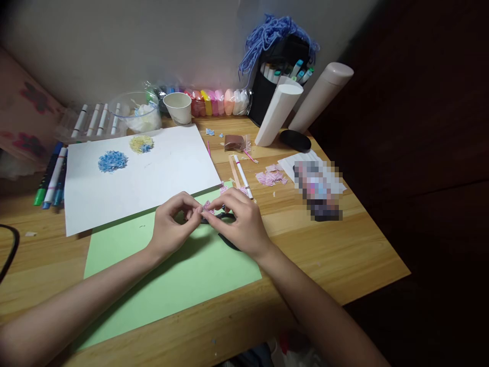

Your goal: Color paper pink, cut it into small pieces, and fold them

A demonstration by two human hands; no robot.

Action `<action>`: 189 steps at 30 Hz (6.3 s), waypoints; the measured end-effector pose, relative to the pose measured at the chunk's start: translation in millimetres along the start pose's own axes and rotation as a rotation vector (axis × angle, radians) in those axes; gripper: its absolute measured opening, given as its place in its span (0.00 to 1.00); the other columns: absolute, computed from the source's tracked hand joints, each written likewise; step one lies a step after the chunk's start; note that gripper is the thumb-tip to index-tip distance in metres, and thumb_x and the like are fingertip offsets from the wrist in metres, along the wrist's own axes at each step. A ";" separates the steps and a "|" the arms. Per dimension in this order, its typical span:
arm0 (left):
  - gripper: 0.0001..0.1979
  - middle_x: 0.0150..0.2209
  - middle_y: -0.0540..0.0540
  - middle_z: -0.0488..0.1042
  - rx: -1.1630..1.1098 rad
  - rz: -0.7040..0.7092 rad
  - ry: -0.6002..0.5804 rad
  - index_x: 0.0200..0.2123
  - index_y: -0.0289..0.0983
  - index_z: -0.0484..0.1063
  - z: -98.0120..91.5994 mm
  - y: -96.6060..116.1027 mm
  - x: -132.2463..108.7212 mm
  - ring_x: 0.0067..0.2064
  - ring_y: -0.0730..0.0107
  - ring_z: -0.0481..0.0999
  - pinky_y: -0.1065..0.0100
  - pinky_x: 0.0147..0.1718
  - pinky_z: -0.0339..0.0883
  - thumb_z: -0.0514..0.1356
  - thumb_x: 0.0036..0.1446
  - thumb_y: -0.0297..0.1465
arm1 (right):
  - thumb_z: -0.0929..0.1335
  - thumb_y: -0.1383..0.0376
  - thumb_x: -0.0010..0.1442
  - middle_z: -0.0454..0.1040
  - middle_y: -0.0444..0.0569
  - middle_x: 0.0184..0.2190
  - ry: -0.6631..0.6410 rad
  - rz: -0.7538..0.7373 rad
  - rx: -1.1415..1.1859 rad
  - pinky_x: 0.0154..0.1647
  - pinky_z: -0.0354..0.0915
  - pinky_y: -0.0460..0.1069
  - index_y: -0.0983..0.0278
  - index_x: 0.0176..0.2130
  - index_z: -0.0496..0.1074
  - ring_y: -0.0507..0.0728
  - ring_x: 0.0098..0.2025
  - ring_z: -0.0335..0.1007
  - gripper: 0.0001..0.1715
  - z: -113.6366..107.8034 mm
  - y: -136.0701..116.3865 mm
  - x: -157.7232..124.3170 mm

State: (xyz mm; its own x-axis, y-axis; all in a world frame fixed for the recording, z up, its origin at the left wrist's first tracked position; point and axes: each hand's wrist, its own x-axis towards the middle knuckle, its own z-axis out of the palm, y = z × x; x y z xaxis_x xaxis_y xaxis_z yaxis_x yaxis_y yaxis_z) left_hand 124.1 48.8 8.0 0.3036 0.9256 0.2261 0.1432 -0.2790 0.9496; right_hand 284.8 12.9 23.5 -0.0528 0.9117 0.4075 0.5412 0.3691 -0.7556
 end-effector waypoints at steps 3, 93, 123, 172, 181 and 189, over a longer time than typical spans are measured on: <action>0.04 0.23 0.51 0.67 0.012 0.019 0.000 0.26 0.35 0.70 0.2 -0.6 0.0 0.23 0.78 0.62 0.72 0.23 0.57 0.61 0.53 0.27 | 0.70 0.68 0.57 0.72 0.45 0.30 -0.002 0.018 0.001 0.26 0.59 0.46 0.63 0.33 0.74 0.50 0.29 0.63 0.00 2.4 0.8 -1.0; 0.05 0.25 0.50 0.68 0.063 -0.136 -0.140 0.30 0.36 0.69 1.0 -1.7 2.0 0.24 0.75 0.60 0.71 0.24 0.55 0.57 0.57 0.30 | 0.69 0.67 0.56 0.70 0.49 0.34 -0.108 0.093 -0.521 0.36 0.64 0.51 0.63 0.33 0.76 0.57 0.37 0.67 0.04 -47.5 53.1 18.6; 0.05 0.26 0.50 0.71 0.087 -0.041 -0.143 0.33 0.34 0.74 3.3 -4.5 1.6 0.25 0.77 0.65 0.73 0.24 0.59 0.60 0.55 0.30 | 0.70 0.71 0.53 0.68 0.45 0.29 -0.042 0.212 0.076 0.26 0.56 0.46 0.65 0.26 0.72 0.50 0.29 0.62 0.04 -0.1 3.5 3.8; 0.07 0.25 0.51 0.65 -0.040 -0.140 0.056 0.29 0.38 0.65 0.2 -6.1 1.0 0.26 0.74 0.63 0.70 0.25 0.58 0.56 0.59 0.32 | 0.68 0.61 0.50 0.60 0.39 0.21 -0.145 0.573 0.466 0.23 0.51 0.46 0.63 0.24 0.65 0.48 0.22 0.52 0.10 -12.2 16.6 12.9; 0.07 0.26 0.51 0.65 -0.043 -0.145 0.084 0.30 0.38 0.67 -1.2 -6.5 1.4 0.27 0.74 0.63 0.70 0.26 0.57 0.57 0.59 0.33 | 0.69 0.63 0.52 0.67 0.43 0.25 -0.231 0.464 0.115 0.27 0.55 0.47 0.64 0.26 0.71 0.50 0.26 0.57 0.07 -11.3 22.0 11.2; 0.10 0.26 0.49 0.71 -0.023 -0.164 -0.083 0.30 0.36 0.71 0.9 -6.2 1.5 0.26 0.73 0.67 0.70 0.26 0.60 0.59 0.58 0.36 | 0.70 0.61 0.55 0.69 0.44 0.30 -0.118 0.383 0.194 0.26 0.55 0.46 0.63 0.34 0.74 0.50 0.26 0.56 0.08 -5.6 10.9 10.9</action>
State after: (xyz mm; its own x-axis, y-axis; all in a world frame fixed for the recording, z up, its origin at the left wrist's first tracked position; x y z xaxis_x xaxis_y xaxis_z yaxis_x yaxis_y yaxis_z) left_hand 124.5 51.7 2.3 0.3546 0.9337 0.0505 0.1757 -0.1196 0.9772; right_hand 294.8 25.8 22.6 0.0197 0.9994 0.0270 0.3738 0.0177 -0.9273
